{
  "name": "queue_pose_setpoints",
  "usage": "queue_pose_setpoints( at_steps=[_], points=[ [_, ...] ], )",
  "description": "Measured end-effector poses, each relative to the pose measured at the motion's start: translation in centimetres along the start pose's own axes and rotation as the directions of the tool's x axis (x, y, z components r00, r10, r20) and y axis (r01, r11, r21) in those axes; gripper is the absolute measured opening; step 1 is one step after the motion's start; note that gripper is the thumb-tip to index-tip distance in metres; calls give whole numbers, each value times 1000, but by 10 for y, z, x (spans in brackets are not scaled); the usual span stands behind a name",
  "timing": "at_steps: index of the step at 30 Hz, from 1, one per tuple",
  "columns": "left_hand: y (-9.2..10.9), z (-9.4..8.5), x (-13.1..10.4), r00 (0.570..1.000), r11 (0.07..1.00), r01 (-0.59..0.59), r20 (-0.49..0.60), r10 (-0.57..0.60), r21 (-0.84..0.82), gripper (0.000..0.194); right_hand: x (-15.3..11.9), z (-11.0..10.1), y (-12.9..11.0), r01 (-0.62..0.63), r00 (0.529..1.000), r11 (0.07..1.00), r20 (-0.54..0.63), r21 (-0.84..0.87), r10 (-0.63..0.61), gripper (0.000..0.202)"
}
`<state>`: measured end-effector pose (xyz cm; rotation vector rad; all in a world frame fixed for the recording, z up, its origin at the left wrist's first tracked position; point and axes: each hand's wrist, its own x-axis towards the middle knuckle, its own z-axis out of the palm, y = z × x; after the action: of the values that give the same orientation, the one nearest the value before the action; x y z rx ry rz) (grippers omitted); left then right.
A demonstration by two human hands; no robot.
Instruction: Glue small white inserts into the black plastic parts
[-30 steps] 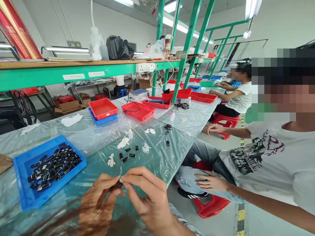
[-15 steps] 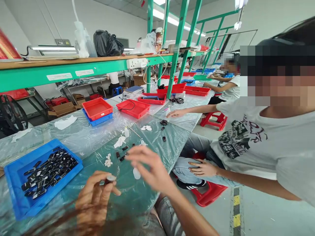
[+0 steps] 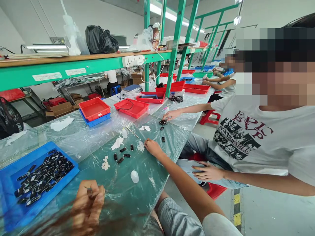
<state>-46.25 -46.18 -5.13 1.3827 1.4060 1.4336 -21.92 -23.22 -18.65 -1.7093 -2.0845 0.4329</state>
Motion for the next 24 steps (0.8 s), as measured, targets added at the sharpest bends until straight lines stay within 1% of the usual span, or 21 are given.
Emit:
queue_pose_setpoints(
  at_steps=[1, 3, 8, 12, 16, 18, 20, 24],
  points=[
    [0, 1, 0, 1000, 1000, -8, -9, 8, 0, 26, 3, 1, 1, -7, 1000, 1000, 22, -14, 8, 28],
    [-2, 3, 1, 1000, 1000, -6, 6, 6, -25, 25, 5, 1, 3, -19, 999, 999, 49, -35, 21, 28],
    [-9, 1, 5, 999, 997, 13, 45, -9, -80, 23, 3, 2, 3, -33, 996, 999, 79, -43, 36, 27],
    [-13, -2, 7, 998, 996, 13, 57, -8, -89, 21, 8, 1, -1, -28, 997, 1000, 73, -2, 28, 27],
    [-12, -1, 6, 998, 993, 17, 63, -10, -115, 22, 9, -5, -1, 0, 1000, 998, 30, 68, -2, 23],
    [-10, 0, 5, 997, 992, 28, 79, -18, -124, 22, 2, -8, 0, 14, 1000, 994, -5, 106, -13, 22],
    [-8, 1, 4, 995, 989, 43, 98, -30, -142, 23, -11, -10, 1, 23, 999, 991, -28, 131, -20, 25],
    [-5, 2, 3, 993, 990, 42, 117, -26, -137, 26, -35, -5, 2, -10, 999, 996, -31, 90, 13, 25]
  ],
)
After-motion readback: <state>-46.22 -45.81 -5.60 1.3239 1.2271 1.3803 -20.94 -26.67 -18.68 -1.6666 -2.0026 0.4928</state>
